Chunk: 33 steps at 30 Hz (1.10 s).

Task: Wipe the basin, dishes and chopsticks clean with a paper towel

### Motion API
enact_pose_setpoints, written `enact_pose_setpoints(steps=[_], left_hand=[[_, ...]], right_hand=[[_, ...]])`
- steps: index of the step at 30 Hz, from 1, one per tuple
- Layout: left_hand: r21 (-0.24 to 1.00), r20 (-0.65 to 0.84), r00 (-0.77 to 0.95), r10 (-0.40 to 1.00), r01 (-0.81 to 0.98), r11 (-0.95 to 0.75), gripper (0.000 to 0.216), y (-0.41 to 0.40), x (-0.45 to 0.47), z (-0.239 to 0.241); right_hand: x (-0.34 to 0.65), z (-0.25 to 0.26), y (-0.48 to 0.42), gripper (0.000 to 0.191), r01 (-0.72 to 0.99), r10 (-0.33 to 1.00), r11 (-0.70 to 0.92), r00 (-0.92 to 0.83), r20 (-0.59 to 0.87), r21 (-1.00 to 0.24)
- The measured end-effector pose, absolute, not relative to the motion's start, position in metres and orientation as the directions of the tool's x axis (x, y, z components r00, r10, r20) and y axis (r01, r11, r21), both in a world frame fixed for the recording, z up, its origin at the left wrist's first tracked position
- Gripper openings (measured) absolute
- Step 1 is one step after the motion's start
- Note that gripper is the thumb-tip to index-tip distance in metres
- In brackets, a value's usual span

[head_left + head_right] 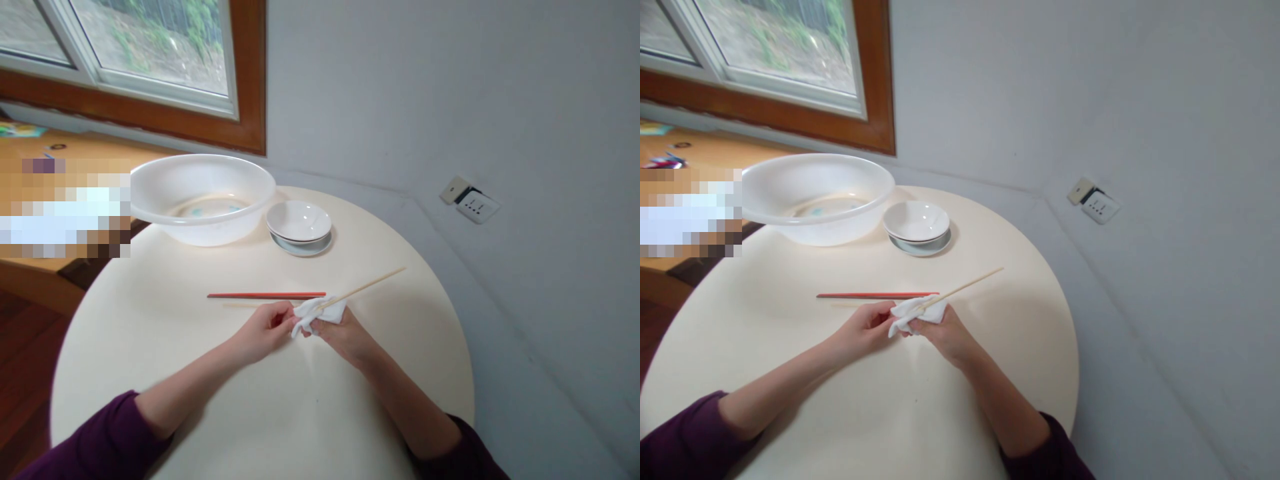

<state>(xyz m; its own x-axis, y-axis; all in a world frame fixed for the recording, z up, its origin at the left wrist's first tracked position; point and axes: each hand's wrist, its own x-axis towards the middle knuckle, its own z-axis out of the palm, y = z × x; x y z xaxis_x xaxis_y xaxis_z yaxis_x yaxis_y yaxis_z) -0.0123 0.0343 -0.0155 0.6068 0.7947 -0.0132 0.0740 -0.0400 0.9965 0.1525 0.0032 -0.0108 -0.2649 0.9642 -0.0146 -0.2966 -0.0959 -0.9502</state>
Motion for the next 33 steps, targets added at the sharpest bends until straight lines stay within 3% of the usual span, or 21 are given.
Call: enact_pose_setpoints(steps=[8,22,33], left_hand=[[0.992,0.03,0.587,0.809,0.084,-0.097,0.03,0.036,-0.013,-0.014],[0.947,0.065,0.449,0.891,0.255,-0.198,0.027,0.045,-0.021,-0.01],[0.995,0.022,0.294,0.956,0.088,-0.05,0.032,0.053,-0.024,-0.013]], right_hand=[[0.15,-0.007,0.004,0.017,-0.326,0.966,-0.077,-0.257,0.01,-0.942],[0.159,-0.016,0.009,0.017,-0.411,0.985,-0.066,-0.172,0.006,-0.909],[0.157,-0.012,0.01,0.019,-0.554,0.996,-0.083,-0.077,-0.049,-0.828]])
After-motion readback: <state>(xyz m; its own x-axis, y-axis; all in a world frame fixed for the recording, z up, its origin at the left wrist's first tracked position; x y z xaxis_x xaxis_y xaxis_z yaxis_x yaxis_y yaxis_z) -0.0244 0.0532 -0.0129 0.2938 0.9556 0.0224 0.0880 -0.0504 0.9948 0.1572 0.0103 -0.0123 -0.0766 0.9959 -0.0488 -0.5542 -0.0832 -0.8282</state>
